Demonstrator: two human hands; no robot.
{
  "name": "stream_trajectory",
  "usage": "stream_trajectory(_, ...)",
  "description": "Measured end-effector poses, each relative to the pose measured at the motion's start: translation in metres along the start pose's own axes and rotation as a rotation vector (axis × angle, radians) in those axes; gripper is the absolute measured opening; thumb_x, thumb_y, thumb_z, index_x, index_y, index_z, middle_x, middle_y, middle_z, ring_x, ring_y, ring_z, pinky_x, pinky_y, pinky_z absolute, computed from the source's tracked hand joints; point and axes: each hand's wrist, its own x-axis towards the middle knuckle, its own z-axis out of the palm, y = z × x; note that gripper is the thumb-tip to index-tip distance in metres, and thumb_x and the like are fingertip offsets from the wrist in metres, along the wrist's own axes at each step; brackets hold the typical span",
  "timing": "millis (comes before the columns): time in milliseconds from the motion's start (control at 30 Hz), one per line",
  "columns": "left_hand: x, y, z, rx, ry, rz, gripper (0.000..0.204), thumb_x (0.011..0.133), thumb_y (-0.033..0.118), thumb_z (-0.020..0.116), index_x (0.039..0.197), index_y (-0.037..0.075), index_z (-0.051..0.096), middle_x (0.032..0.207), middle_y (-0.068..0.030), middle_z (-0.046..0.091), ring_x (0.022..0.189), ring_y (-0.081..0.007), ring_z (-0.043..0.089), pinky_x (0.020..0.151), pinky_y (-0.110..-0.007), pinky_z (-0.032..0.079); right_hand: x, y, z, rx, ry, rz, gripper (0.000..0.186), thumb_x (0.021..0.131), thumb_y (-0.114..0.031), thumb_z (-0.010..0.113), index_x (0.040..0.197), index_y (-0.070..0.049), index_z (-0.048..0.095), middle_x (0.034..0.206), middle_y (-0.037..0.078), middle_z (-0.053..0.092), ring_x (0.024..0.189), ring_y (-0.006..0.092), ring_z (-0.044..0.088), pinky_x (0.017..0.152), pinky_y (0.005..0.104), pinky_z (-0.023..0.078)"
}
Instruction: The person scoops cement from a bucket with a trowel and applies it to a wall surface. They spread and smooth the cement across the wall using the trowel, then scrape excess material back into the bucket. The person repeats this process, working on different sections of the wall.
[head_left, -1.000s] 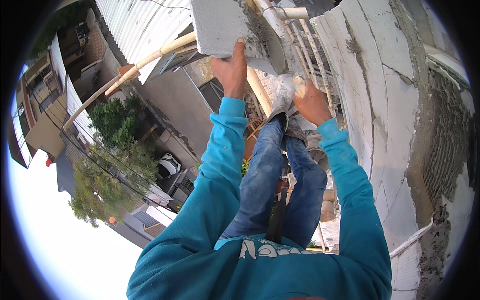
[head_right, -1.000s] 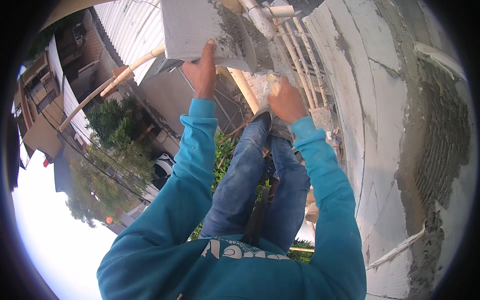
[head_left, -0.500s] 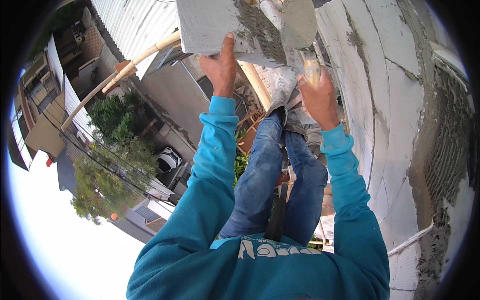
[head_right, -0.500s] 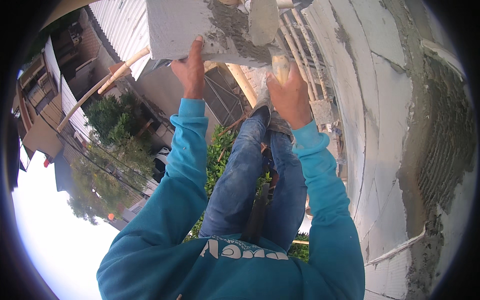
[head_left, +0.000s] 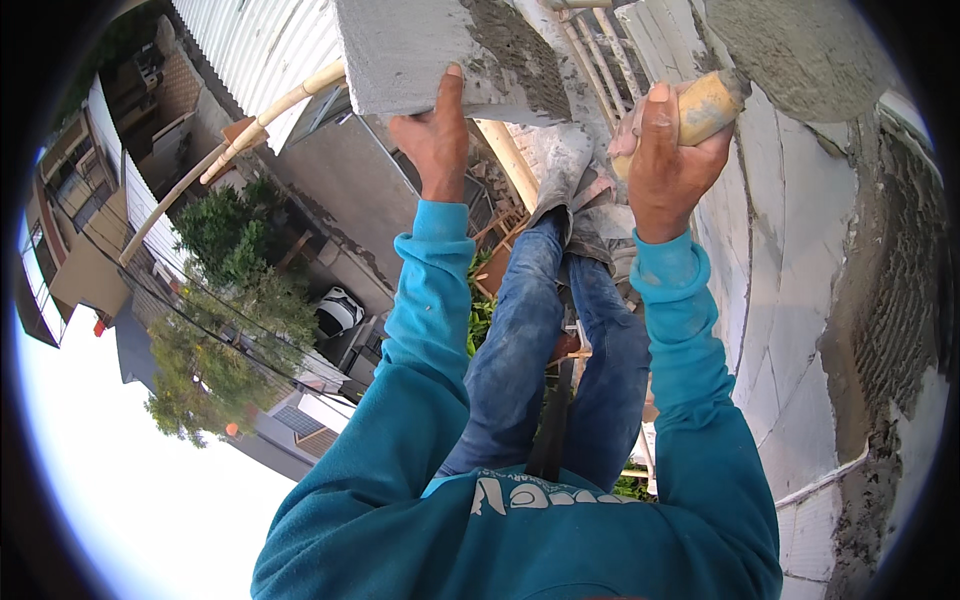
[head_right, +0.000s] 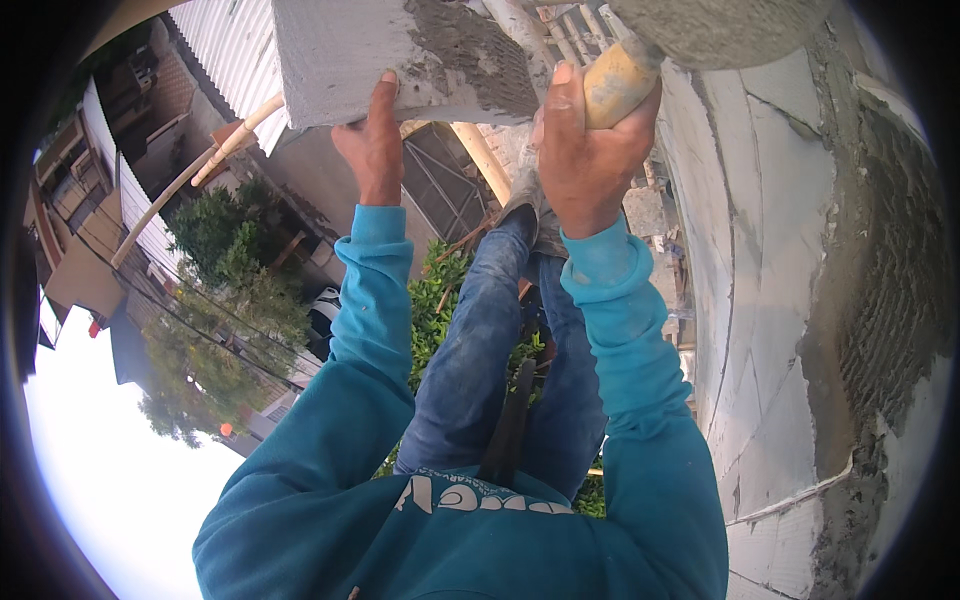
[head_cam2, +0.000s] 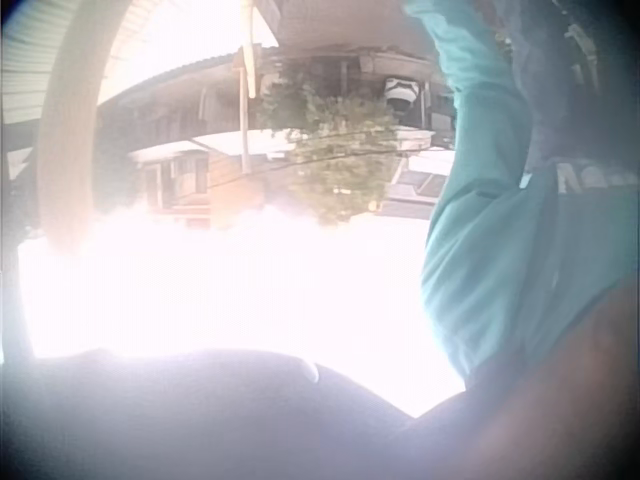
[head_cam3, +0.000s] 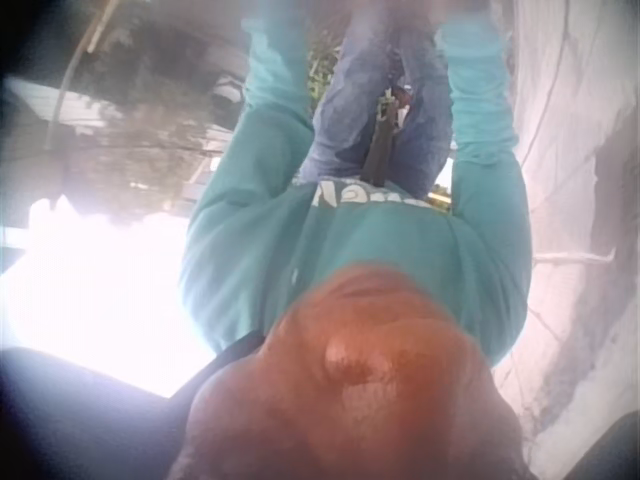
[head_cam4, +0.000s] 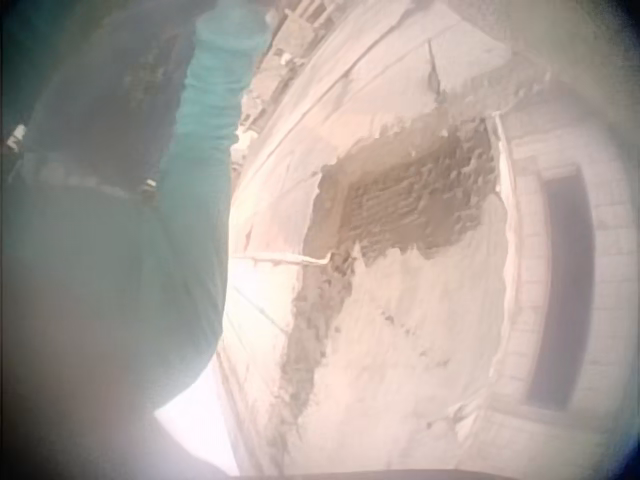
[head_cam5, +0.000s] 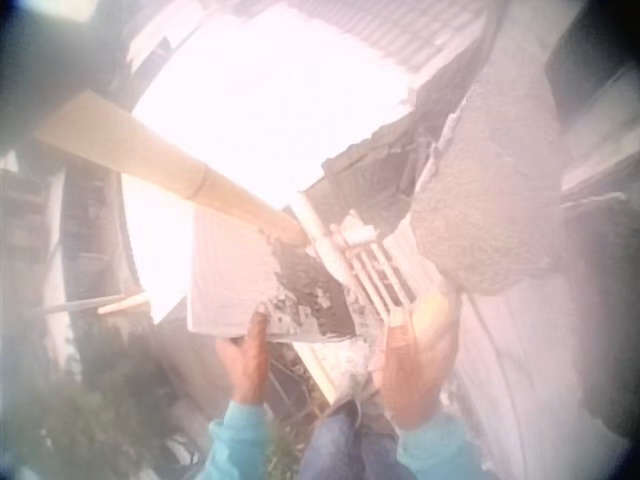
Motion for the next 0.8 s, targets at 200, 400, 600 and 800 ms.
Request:
stream_trajectory(200, 0.006, 0.003, 0.005, -0.009, 0.026, 0.084, 0.049, 0.079, 0.018, 0.080, 0.113, -0.011, 0.061, 0.107, -0.0177, 0.066, 0.096, -0.0223, 0.064, 0.087, -0.034, 0.050, -0.004, 0.138, -0.032, -0.837, -0.362, 0.043, 0.044, 0.084, -0.024, 0.067, 0.112, 0.005, 0.049, 0.099, 0.033, 0.064, 0.090, 0.0476, 0.066, 0.074, 0.0502, 0.053)
stream_trajectory(400, 0.004, -0.007, 0.001, -0.034, -0.008, -0.015, 0.049, 0.079, 0.017, 0.080, 0.114, -0.010, 0.060, 0.109, -0.0177, 0.065, 0.098, -0.0221, 0.064, 0.089, -0.034, 0.049, 0.003, 0.024, 0.004, 0.022, 0.019, 0.007, 0.043, 0.086, -0.026, 0.066, 0.108, 0.006, 0.047, 0.100, 0.033, 0.063, 0.094, 0.0463, 0.065, 0.083, 0.0492, 0.051)
stream_trajectory(600, 0.011, 0.006, 0.005, -0.051, 0.008, 0.095, 0.045, 0.079, 0.017, 0.080, 0.111, -0.009, 0.062, 0.106, -0.0166, 0.066, 0.097, -0.0213, 0.064, 0.088, -0.034, 0.049, 0.003, 0.124, -0.009, -0.755, -0.264, -0.140, 0.043, 0.090, -0.027, 0.065, 0.108, 0.005, 0.044, 0.078, 0.017, 0.059, 0.065, 0.0270, 0.063, 0.063, 0.0371, 0.053)
stream_trajectory(800, 0.003, 0.001, -0.001, -0.008, -0.009, -0.008, 0.047, 0.079, 0.020, 0.079, 0.111, -0.009, 0.062, 0.108, -0.0176, 0.066, 0.097, -0.0214, 0.064, 0.089, -0.035, 0.049, 0.010, 0.019, 0.015, 0.211, 0.077, -0.140, 0.047, 0.092, -0.027, 0.061, 0.119, 0.005, 0.039, 0.077, 0.014, 0.058, 0.073, 0.0302, 0.063, 0.072, 0.0379, 0.054)
